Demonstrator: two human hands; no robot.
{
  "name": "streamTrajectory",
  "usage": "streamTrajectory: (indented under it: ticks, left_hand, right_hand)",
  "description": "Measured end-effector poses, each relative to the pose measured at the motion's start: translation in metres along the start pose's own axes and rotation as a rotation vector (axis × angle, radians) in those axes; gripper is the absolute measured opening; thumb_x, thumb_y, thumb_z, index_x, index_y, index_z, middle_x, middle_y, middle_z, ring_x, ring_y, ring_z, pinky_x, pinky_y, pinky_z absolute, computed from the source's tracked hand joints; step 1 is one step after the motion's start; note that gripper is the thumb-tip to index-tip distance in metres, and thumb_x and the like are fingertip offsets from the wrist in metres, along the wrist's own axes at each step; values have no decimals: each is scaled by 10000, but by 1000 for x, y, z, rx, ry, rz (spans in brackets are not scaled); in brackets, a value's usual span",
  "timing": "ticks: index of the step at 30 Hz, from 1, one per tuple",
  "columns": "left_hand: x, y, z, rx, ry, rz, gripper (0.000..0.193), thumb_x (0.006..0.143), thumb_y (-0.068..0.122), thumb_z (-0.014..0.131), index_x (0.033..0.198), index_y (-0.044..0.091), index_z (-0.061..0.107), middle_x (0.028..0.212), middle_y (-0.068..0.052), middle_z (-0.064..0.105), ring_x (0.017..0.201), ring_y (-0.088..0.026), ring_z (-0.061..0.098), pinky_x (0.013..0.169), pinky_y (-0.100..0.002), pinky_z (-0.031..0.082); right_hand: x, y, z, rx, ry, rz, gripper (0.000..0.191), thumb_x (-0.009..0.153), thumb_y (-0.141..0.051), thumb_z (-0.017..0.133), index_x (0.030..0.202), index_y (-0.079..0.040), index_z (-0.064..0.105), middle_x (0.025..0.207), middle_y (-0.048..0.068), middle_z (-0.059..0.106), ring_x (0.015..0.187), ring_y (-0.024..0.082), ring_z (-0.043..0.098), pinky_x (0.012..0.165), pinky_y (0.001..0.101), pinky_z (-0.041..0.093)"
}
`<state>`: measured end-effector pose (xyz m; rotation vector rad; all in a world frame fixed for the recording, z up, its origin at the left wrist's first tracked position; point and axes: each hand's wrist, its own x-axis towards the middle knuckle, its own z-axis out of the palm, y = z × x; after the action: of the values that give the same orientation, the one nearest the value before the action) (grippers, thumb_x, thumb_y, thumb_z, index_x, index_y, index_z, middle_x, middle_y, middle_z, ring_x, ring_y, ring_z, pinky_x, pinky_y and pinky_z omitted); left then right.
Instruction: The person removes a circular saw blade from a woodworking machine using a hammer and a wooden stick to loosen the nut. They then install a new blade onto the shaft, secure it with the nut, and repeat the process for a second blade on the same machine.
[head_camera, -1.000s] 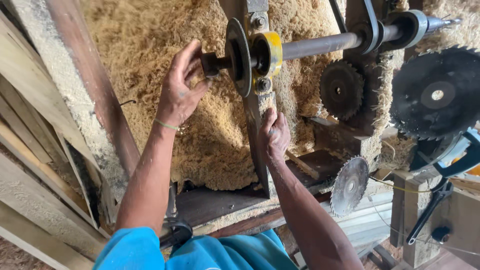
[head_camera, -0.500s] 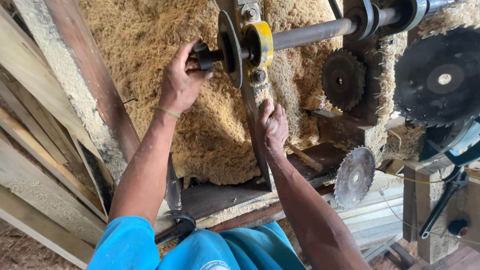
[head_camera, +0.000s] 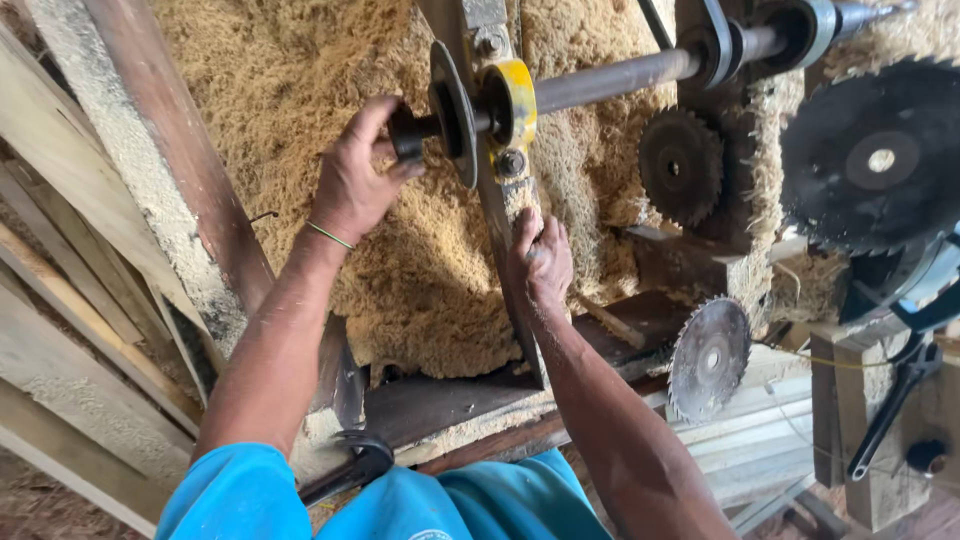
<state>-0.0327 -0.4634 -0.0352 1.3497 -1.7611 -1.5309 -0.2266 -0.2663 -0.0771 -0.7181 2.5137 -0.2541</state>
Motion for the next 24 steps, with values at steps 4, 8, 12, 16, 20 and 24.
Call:
streamTrajectory:
  ticks: [4, 8, 12, 16, 20, 24]
  left_hand:
    - [-23, -9, -12, -322, -219, -371, 761, 886, 549, 631, 1443, 42, 523, 1150, -240, 758, 718, -206, 765, 659, -406, 657]
    - [-35, -24, -10, -351, -222, -248, 919, 810, 560, 700, 1501, 10, 447, 1201, -311, 666, 852, -280, 719, 765, -429, 658]
    - [-17, -38, 14, -183, 54, 320, 891, 906, 455, 808, 1547, -17, 407, 1447, -253, 562, 1235, -322, 657, 1001, -435, 626]
    - [-5, -43, 17, -219, -41, 162, 836, 924, 491, 797, 1544, 37, 468, 1368, -144, 697, 1258, -253, 724, 1038, -409, 596]
    - [3, -39, -1, -13, -147, 67, 902, 847, 512, 782, 1531, 26, 450, 1325, -153, 690, 1181, -258, 708, 972, -393, 623]
    - [2, -37, -4, -167, -161, 118, 859, 826, 579, 817, 1376, -22, 544, 1268, -177, 705, 1130, -272, 709, 893, -399, 649]
  right_hand:
    - [-1, -1, -3, 23, 10, -72, 680, 1054, -597, 296, 1231, -7, 583, 1131, 230, 615, 1051, 386, 619, 895, 504, 480]
    - [-7, -3, -3, 50, 63, -35, 664, 1045, -591, 278, 1201, -42, 618, 1126, 196, 642, 1060, 374, 623, 918, 503, 477]
    - [0, 2, 2, -15, -36, 22, 683, 1030, -612, 245, 1171, -54, 612, 1083, 188, 623, 991, 327, 628, 862, 502, 476]
    - [11, 11, 7, -12, -38, -5, 703, 1022, -639, 237, 1155, -59, 609, 1040, 182, 636, 967, 305, 636, 852, 483, 496]
    - [6, 11, 7, 19, -1, -16, 682, 1029, -624, 264, 1166, -52, 609, 1082, 200, 640, 1003, 362, 629, 873, 511, 484]
    - [-2, 4, 3, 19, 24, -29, 644, 1037, -584, 304, 1171, -29, 603, 1141, 232, 621, 1027, 408, 616, 864, 537, 459]
